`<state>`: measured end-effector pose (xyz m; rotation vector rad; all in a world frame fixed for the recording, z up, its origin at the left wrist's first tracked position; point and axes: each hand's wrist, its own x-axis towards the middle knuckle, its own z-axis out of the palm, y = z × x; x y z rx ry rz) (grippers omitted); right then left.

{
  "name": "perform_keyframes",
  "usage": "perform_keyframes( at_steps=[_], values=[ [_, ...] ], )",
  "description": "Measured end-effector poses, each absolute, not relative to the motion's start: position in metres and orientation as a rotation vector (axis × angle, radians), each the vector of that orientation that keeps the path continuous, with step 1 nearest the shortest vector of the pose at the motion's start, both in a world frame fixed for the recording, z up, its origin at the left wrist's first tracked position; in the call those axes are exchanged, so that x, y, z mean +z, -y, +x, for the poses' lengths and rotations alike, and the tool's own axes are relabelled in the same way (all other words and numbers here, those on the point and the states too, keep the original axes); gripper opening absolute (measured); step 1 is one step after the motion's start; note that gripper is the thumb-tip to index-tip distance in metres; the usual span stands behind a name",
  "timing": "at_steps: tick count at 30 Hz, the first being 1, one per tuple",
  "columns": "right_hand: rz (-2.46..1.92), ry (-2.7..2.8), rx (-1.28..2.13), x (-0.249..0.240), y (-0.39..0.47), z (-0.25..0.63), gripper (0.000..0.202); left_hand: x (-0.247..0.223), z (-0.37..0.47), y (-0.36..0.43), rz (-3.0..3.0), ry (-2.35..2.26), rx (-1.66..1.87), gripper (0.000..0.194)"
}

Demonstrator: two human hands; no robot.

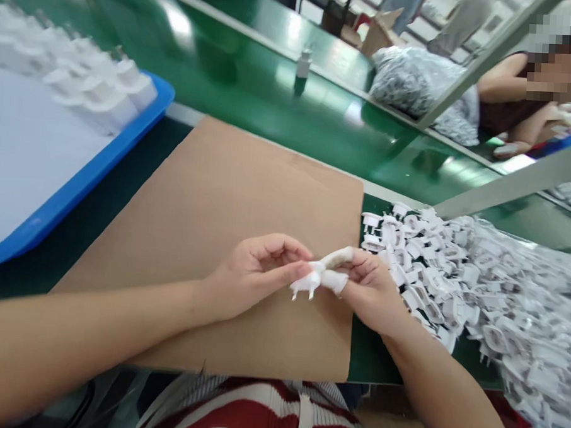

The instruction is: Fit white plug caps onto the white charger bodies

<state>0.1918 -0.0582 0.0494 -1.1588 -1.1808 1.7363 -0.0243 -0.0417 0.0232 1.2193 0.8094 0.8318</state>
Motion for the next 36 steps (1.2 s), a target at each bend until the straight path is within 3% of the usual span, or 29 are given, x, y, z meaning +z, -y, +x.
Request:
perform_keyframes(
  at_steps=[4,8,16,23,36],
  values=[
    [-1.077,1.179,1.881,0.042,0.06,0.186,0.031,0.019,-0.029,0.04,1.244,-0.832,0.588,0.031],
    [-1.114,1.094,1.926,0.038,0.056,0.186,0.038,0.022,-0.03,0.04,1.351,-0.932,0.577,0.037],
    [-1.147,1.029,1.918,0.045,0.046,0.195,0.044,0.022,-0.03,0.041,1.374,-0.879,0.666,0.023],
    [-1.202,0.98,1.745,0.053,0.044,0.2,0.036,0.013,-0.034,0.036,1.194,-0.617,0.764,0.042],
    [-1.305,1.107,1.65,0.054,0.046,0.203,0.03,0.023,-0.03,0.036,1.279,-0.593,0.852,0.037]
  ],
)
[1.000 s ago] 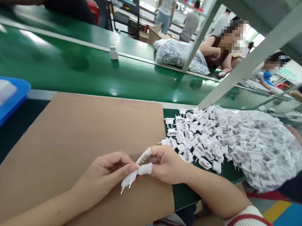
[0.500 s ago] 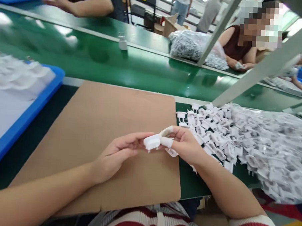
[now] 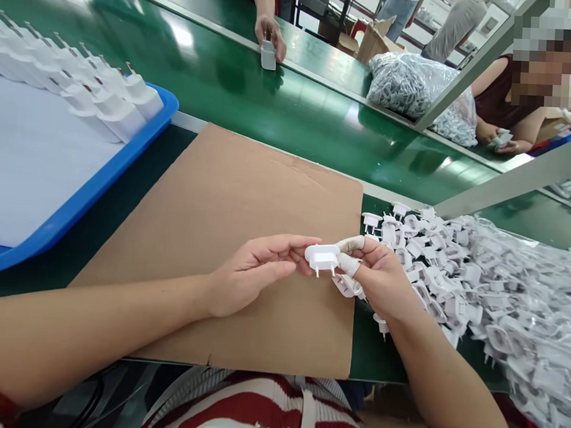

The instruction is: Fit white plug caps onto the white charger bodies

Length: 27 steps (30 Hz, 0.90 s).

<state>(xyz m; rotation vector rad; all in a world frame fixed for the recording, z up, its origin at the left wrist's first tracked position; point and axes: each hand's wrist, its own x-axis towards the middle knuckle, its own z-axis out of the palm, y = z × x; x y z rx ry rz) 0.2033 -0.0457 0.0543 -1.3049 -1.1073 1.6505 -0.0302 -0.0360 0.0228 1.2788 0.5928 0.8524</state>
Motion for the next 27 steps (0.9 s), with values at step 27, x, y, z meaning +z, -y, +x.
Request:
perform_keyframes(
  at_steps=[27],
  values=[
    [-1.303,1.369,1.655,0.055,0.05,0.2,0.02,0.028,-0.027,0.031,1.091,-0.727,0.67,0.042]
  ],
)
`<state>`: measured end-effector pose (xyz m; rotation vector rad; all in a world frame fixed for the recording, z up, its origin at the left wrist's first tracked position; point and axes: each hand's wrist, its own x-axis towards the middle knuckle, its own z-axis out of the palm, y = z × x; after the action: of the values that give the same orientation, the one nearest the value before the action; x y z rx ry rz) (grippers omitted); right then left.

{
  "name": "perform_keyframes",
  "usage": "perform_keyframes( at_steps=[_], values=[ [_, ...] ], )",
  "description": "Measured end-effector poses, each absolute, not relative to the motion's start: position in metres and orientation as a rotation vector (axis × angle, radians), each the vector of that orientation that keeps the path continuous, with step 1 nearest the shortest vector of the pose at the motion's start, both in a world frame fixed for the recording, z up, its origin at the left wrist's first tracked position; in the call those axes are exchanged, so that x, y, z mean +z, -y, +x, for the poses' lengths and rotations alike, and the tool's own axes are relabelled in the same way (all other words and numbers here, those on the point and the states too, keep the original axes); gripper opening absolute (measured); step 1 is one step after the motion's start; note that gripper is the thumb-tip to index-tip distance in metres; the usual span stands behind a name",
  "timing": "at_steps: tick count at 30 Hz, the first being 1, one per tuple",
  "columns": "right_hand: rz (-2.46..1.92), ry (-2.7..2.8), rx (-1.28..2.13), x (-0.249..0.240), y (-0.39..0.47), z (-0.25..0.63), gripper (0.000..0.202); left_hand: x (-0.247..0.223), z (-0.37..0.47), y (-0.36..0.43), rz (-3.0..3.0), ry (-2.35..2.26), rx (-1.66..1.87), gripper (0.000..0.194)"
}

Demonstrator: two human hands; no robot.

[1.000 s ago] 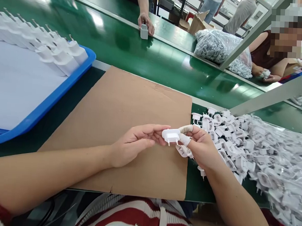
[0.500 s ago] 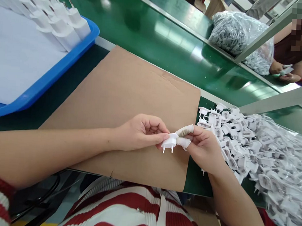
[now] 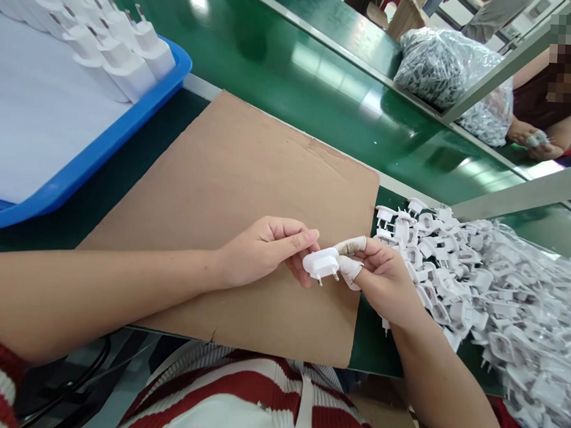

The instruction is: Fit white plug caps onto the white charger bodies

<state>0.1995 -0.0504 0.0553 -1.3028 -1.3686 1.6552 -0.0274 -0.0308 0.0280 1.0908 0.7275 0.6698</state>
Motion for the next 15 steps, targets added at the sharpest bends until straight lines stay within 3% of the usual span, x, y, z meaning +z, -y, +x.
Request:
perform_keyframes(
  at_steps=[5,9,15],
  values=[
    [-1.216,1.303,1.726,0.049,0.055,0.194,0.025,0.025,-0.028,0.037,1.233,-0.859,0.608,0.036],
    [-1.187,1.499,1.669,0.038,0.054,0.193,0.011,0.024,-0.027,0.035,1.338,-0.986,0.442,0.05],
    [-1.304,1.706,1.458,0.03,0.052,0.196,0.024,0.031,-0.025,0.037,1.351,-1.046,0.383,0.055]
  ],
)
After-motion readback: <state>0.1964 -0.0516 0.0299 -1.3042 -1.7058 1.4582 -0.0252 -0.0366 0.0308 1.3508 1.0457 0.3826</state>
